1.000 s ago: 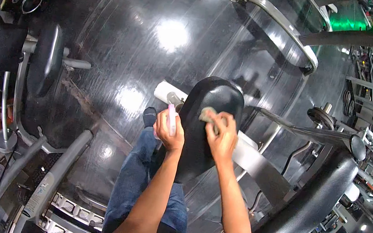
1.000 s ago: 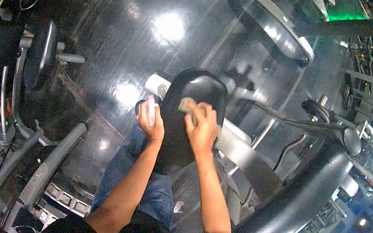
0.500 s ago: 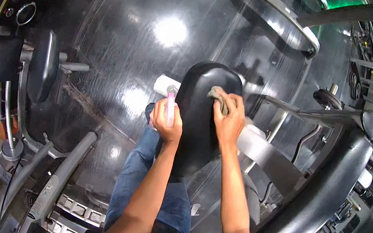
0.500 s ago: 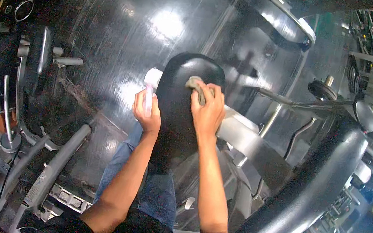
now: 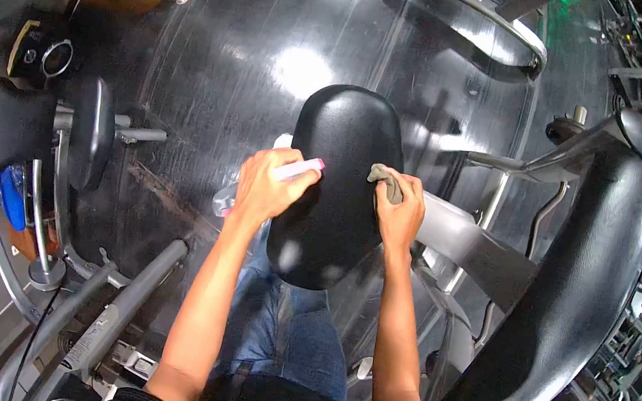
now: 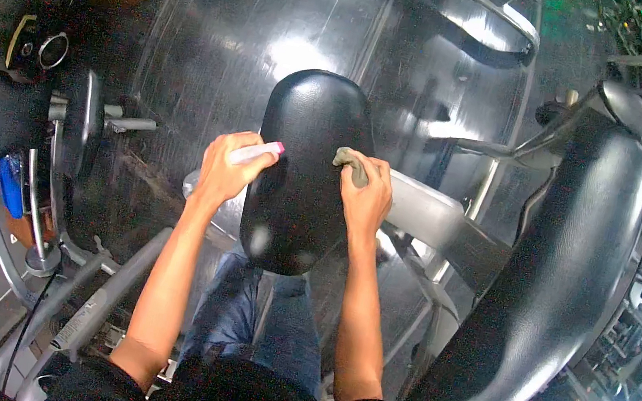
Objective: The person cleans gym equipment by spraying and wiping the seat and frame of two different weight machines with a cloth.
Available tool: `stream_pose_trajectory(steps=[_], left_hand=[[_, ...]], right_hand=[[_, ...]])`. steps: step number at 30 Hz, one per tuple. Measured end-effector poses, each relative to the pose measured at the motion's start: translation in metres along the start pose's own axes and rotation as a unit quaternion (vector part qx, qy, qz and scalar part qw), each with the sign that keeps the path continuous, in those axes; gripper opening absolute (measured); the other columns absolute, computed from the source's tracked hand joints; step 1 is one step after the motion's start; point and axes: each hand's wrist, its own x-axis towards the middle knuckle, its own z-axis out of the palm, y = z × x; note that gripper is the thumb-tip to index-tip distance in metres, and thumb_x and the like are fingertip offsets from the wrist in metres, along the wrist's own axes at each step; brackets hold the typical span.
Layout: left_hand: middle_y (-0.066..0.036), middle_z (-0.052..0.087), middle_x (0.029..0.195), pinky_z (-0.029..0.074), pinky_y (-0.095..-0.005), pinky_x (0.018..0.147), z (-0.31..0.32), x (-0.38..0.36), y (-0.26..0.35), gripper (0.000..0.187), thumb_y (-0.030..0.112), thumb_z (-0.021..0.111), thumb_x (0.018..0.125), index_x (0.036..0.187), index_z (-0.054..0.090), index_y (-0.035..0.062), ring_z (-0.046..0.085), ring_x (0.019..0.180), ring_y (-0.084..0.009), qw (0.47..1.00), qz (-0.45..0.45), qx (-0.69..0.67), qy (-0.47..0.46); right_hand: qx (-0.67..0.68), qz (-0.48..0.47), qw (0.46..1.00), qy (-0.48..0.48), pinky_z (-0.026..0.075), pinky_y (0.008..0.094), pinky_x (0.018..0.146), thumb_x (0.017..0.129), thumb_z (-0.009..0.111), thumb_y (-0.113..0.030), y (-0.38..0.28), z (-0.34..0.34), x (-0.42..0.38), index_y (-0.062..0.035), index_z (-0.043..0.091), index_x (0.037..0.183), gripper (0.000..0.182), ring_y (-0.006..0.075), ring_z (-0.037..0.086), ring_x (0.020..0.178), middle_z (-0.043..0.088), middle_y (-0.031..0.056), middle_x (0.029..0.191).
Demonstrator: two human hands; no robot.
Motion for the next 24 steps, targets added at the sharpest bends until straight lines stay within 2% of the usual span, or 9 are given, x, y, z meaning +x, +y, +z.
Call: stream_pose_trajectory(steps=[5, 8, 10, 12, 14, 16, 18, 20, 24], left_hand=[[-0.021, 0.067, 0.073, 0.048, -0.0451, 0.065, 0.017, -0.001, 0.020, 0.042, 0.046, 0.068, 0.077, 0.074, 0.069, 0.0044, 0.066, 0.073, -0.0402, 0.993, -0.106, -0.056, 0.022], [-0.022, 0.065, 0.070, 0.048, -0.0455, 0.065, 0.024, -0.019, 0.030, 0.044, 0.047, 0.067, 0.078, 0.074, 0.069, 0.0035, 0.065, 0.071, -0.0406, 0.993, -0.117, -0.032, 0.014], [-0.010, 0.066, 0.066, 0.047, -0.0362, 0.052, 0.029, -0.028, 0.024, 0.044, 0.048, 0.066, 0.083, 0.074, 0.072, 0.0058, 0.064, 0.056, -0.0208, 0.966, -0.204, -0.113, -0.115], [-0.006, 0.065, 0.067, 0.044, -0.0294, 0.043, 0.041, -0.040, 0.005, 0.044, 0.048, 0.063, 0.087, 0.083, 0.075, 0.0053, 0.060, 0.053, -0.0136, 0.917, -0.219, -0.275, -0.187], [-0.008, 0.066, 0.071, 0.044, -0.0280, 0.041, 0.058, -0.053, -0.007, 0.047, 0.045, 0.058, 0.091, 0.101, 0.073, 0.0009, 0.062, 0.057, -0.0155, 0.881, -0.256, -0.332, -0.218], [-0.007, 0.065, 0.073, 0.043, -0.0272, 0.041, 0.073, -0.058, -0.014, 0.049, 0.046, 0.053, 0.092, 0.105, 0.068, 0.0019, 0.064, 0.063, -0.0150, 0.860, -0.253, -0.352, -0.269], [-0.009, 0.066, 0.072, 0.042, -0.0281, 0.040, 0.086, -0.053, -0.017, 0.046, 0.042, 0.049, 0.094, 0.102, 0.066, 0.0003, 0.066, 0.066, -0.0174, 0.864, -0.269, -0.316, -0.285], [-0.010, 0.067, 0.071, 0.042, -0.0281, 0.039, 0.098, -0.054, -0.021, 0.045, 0.040, 0.048, 0.094, 0.102, 0.065, -0.0011, 0.067, 0.065, -0.0189, 0.837, -0.285, -0.407, -0.228], [-0.012, 0.067, 0.070, 0.040, -0.0283, 0.036, 0.101, -0.053, -0.021, 0.045, 0.038, 0.049, 0.094, 0.103, 0.065, -0.0026, 0.067, 0.059, -0.0208, 0.842, -0.320, -0.390, -0.190]], right_hand=[[0.018, -0.014, 0.999, 0.048, 0.051, 0.0394, 0.082, 0.082, 0.072, -0.015, 0.003, 0.008, -0.008, -0.0147, 0.074, 0.105, 0.022, 0.0295, 0.065, 0.094, 0.064, 0.0094, 0.100], [0.016, 0.025, 0.999, 0.029, 0.051, 0.0403, 0.081, 0.083, 0.071, -0.017, -0.005, 0.012, 0.004, -0.0155, 0.074, 0.104, 0.022, 0.0305, 0.065, 0.094, 0.064, 0.0090, 0.100], [0.000, 0.009, 1.000, 0.026, 0.051, 0.0421, 0.081, 0.082, 0.072, -0.021, -0.015, 0.022, 0.018, -0.0188, 0.074, 0.103, 0.022, 0.0314, 0.064, 0.095, 0.065, 0.0064, 0.101], [-0.003, -0.027, 1.000, 0.014, 0.051, 0.0423, 0.082, 0.081, 0.072, -0.021, -0.032, 0.030, 0.028, -0.0198, 0.074, 0.103, 0.022, 0.0308, 0.063, 0.096, 0.064, 0.0056, 0.103], [-0.030, -0.074, 0.997, -0.021, 0.052, 0.0422, 0.082, 0.079, 0.074, -0.019, -0.039, 0.035, 0.025, -0.0220, 0.074, 0.104, 0.025, 0.0302, 0.061, 0.094, 0.062, 0.0051, 0.104], [-0.023, -0.079, 0.996, -0.040, 0.052, 0.0423, 0.081, 0.078, 0.074, -0.018, -0.036, 0.031, 0.006, -0.0224, 0.074, 0.103, 0.026, 0.0298, 0.061, 0.095, 0.062, 0.0050, 0.105], [-0.010, -0.070, 0.997, -0.026, 0.052, 0.0419, 0.082, 0.077, 0.074, -0.017, -0.023, 0.024, -0.018, -0.0227, 0.074, 0.102, 0.025, 0.0288, 0.061, 0.094, 0.062, 0.0055, 0.103], [-0.015, -0.032, 0.999, 0.002, 0.051, 0.0420, 0.083, 0.078, 0.073, -0.018, -0.007, 0.011, -0.033, -0.0218, 0.075, 0.102, 0.025, 0.0292, 0.061, 0.094, 0.062, 0.0061, 0.102], [0.019, 0.016, 0.999, 0.028, 0.050, 0.0432, 0.084, 0.081, 0.072, -0.022, 0.008, 0.014, -0.013, -0.0209, 0.075, 0.102, 0.022, 0.0313, 0.062, 0.097, 0.063, 0.0068, 0.102]])
